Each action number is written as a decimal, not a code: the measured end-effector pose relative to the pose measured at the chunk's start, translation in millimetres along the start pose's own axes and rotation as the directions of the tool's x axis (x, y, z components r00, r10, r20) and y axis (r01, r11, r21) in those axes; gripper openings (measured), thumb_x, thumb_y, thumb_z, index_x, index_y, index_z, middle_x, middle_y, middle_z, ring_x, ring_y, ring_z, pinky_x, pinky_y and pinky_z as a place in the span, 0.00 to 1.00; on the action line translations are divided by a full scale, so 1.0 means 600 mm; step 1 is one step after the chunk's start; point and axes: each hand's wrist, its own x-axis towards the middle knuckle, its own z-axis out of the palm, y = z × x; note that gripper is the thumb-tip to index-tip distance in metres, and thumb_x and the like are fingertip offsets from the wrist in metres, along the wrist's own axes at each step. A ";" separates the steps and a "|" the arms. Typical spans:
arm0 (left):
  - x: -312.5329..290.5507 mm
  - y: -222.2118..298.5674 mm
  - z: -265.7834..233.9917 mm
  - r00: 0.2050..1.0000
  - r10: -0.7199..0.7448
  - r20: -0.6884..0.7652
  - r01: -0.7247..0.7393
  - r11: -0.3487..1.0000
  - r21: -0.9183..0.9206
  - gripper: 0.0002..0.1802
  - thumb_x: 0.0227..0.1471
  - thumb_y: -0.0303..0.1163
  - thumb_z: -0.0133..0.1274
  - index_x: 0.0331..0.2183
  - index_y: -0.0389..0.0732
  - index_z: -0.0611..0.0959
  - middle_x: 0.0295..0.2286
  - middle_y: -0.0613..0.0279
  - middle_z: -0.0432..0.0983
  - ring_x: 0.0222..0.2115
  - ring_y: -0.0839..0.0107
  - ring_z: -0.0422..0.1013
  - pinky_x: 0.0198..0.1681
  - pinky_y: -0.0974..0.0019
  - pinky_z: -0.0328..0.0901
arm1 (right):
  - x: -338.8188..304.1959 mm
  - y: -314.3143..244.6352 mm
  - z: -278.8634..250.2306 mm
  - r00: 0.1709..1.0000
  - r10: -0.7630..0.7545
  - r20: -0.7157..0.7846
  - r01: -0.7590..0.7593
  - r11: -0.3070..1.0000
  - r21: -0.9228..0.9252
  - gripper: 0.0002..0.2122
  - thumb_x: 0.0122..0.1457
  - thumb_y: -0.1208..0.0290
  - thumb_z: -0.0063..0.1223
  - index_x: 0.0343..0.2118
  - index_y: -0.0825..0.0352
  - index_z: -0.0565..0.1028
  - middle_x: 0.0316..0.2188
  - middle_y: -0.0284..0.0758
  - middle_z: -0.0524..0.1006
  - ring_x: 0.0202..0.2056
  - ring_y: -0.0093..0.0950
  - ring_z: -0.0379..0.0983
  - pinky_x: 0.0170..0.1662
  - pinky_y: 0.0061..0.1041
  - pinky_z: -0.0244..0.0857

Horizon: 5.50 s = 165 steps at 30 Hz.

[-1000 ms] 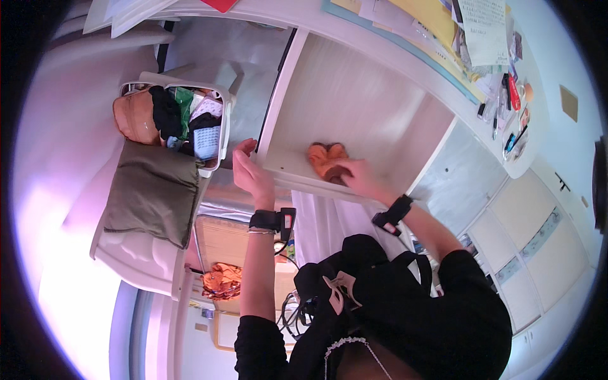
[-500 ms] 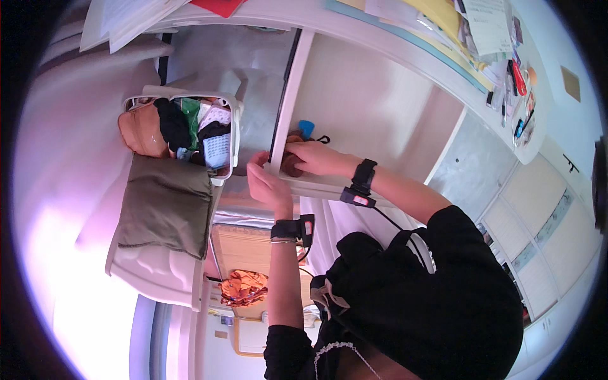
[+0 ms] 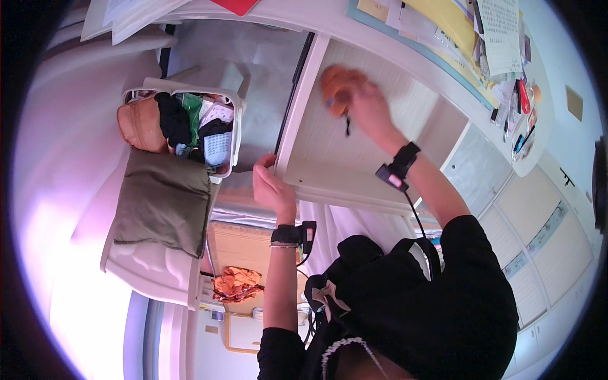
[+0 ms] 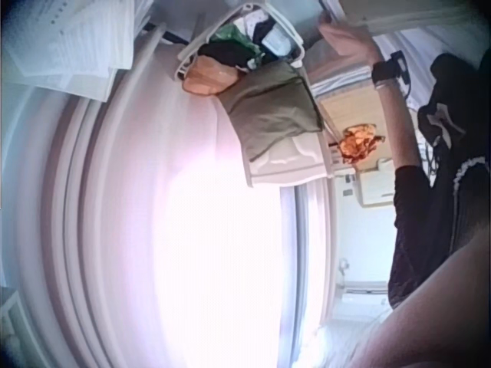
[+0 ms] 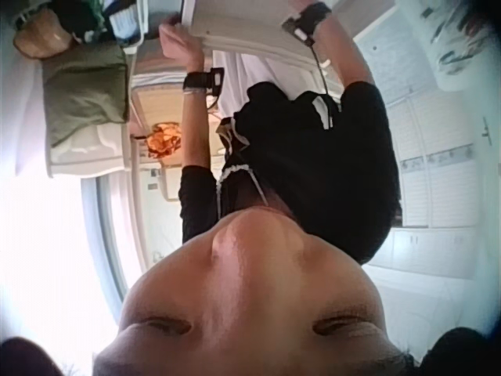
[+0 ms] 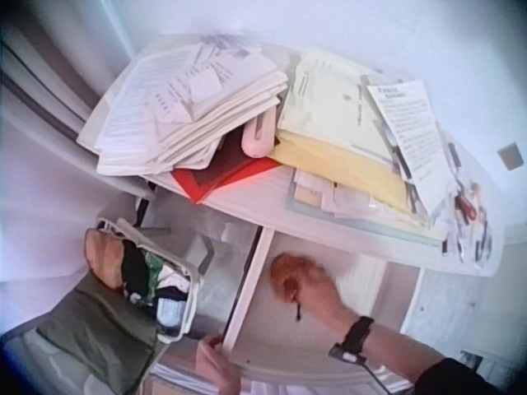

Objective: Clean a small plush-toy-like object with a wet cloth and examine items in a drawer.

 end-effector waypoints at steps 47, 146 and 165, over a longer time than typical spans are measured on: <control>0.006 0.008 -0.006 1.000 0.009 0.014 -0.010 0.998 0.067 0.22 0.60 0.37 0.31 0.29 0.39 0.79 0.28 0.60 0.76 0.30 0.61 0.72 0.33 0.63 0.64 | -0.346 0.100 -0.025 0.498 0.367 0.785 -0.100 0.924 -0.369 0.13 0.46 0.70 0.51 0.33 0.71 0.75 0.32 0.48 0.76 0.32 0.43 0.75 0.37 0.39 0.70; -0.128 -0.144 -0.086 0.878 -0.249 0.409 0.423 0.804 -0.419 0.29 0.61 0.47 0.28 0.36 0.32 0.76 0.34 0.47 0.74 0.37 0.59 0.71 0.45 0.64 0.61 | 0.039 -0.236 -0.058 0.764 -0.624 0.163 0.627 0.660 -0.414 0.11 0.45 0.73 0.52 0.34 0.63 0.75 0.36 0.38 0.76 0.45 0.33 0.69 0.51 0.38 0.58; -0.017 0.007 0.058 0.296 0.293 0.909 0.456 0.793 -0.404 0.38 0.44 0.17 0.42 0.59 0.34 0.53 0.56 0.53 0.56 0.55 0.63 0.58 0.56 0.64 0.55 | -0.037 -0.246 -0.254 0.984 -0.144 0.101 0.014 0.639 0.769 0.13 0.51 0.85 0.41 0.40 0.73 0.69 0.35 0.33 0.72 0.36 0.20 0.69 0.40 0.19 0.65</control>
